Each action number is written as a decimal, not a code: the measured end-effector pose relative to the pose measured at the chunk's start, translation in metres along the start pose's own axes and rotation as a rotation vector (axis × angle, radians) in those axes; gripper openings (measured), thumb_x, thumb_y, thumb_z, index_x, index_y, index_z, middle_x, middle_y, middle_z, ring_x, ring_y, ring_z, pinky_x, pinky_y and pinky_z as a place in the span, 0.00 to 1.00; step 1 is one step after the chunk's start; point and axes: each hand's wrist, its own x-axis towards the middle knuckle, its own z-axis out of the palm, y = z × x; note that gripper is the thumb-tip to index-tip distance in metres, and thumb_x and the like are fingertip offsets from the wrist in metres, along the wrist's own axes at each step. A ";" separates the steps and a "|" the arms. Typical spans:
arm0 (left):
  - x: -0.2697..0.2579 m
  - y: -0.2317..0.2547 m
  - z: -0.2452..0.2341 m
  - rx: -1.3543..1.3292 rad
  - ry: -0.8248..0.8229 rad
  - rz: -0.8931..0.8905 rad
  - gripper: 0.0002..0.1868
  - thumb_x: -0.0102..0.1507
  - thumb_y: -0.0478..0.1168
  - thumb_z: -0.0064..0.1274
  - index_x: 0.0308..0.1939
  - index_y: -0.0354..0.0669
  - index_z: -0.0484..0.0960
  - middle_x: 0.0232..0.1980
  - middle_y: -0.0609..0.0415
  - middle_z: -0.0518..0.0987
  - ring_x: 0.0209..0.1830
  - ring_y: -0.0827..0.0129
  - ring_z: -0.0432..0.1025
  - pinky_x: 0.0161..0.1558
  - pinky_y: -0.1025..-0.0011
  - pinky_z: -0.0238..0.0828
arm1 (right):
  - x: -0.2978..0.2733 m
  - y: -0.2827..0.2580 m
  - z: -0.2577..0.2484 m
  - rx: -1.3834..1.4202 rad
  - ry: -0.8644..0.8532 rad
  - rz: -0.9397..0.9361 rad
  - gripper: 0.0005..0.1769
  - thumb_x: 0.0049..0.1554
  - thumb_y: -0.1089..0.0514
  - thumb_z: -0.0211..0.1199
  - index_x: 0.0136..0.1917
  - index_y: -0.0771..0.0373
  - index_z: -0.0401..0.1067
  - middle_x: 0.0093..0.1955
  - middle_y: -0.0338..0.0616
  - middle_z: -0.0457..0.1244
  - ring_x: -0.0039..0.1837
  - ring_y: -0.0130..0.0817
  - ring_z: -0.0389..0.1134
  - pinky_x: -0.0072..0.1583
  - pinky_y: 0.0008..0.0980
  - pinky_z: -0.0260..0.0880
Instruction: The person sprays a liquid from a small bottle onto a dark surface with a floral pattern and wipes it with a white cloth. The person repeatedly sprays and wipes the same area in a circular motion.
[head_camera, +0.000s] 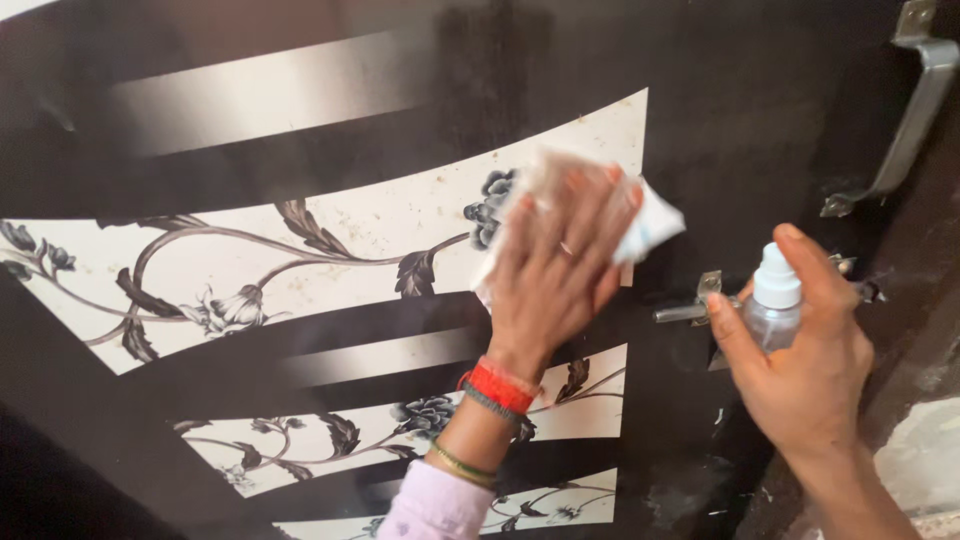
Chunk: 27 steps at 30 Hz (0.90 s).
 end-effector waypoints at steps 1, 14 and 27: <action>0.006 -0.003 0.002 -0.032 0.103 -0.120 0.39 0.75 0.57 0.49 0.86 0.62 0.48 0.88 0.61 0.44 0.89 0.63 0.39 0.86 0.49 0.29 | 0.003 0.003 -0.005 -0.011 0.004 0.013 0.40 0.60 0.64 0.74 0.78 0.66 0.56 0.54 0.50 0.66 0.52 0.35 0.71 0.55 0.32 0.72; 0.069 0.039 0.031 -0.133 -0.089 0.169 0.39 0.77 0.55 0.49 0.86 0.58 0.47 0.89 0.59 0.42 0.89 0.64 0.36 0.86 0.54 0.27 | -0.023 -0.029 0.006 0.559 0.137 0.329 0.41 0.59 0.65 0.68 0.78 0.61 0.49 0.54 0.37 0.62 0.49 0.22 0.66 0.51 0.24 0.72; -0.044 -0.121 -0.032 0.061 0.242 -0.741 0.40 0.73 0.54 0.46 0.84 0.52 0.46 0.87 0.50 0.41 0.89 0.48 0.31 0.86 0.44 0.26 | -0.048 -0.099 0.073 0.434 0.103 0.146 0.34 0.65 0.69 0.68 0.76 0.62 0.51 0.50 0.44 0.62 0.48 0.24 0.65 0.51 0.23 0.69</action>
